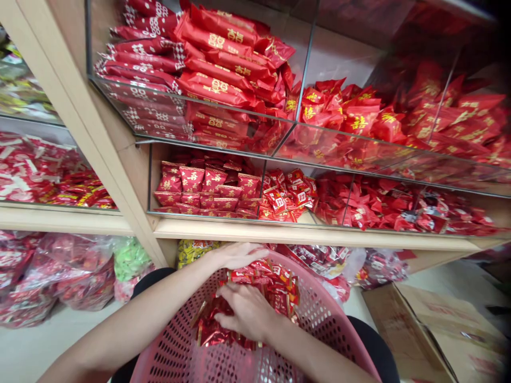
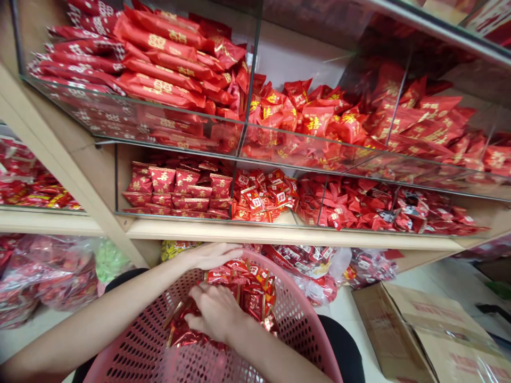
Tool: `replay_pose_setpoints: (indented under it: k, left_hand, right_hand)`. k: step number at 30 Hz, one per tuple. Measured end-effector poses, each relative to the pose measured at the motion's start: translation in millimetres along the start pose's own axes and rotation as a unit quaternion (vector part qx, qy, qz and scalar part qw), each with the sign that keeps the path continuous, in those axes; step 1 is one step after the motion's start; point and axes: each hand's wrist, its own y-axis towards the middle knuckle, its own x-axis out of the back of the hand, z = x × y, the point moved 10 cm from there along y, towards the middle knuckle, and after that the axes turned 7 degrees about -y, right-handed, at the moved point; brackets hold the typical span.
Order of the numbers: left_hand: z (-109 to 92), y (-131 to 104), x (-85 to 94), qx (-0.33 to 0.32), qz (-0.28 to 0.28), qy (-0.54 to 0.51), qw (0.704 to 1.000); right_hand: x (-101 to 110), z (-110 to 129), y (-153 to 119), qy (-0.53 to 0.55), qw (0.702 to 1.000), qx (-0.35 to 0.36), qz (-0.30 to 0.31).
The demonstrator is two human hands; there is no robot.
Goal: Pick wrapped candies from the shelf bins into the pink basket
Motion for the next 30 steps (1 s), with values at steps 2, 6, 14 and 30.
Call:
replay_pose_setpoints:
  k: [2,6,14,30]
  left_hand:
    - [-1,0,0.4,-0.006,-0.002,0.002,1.0]
    - [-1,0,1.2,-0.002,-0.004,0.0,1.0]
    - [0,-1,0.6,0.009,0.002,-0.005,1.0]
    - [-5,1,-1.3,-0.039,0.012,-0.044,0.998]
  right_hand:
    - [-11,5,-2,-0.044,0.999,0.011,0.024]
    - [-14,4,-6,-0.072,0.997,0.004,0.042]
    - [-24,2,-4,-0.089,0.994,-0.005,0.061]
    - [114,-24,-39,0.033,0.985,0.003,-0.172]
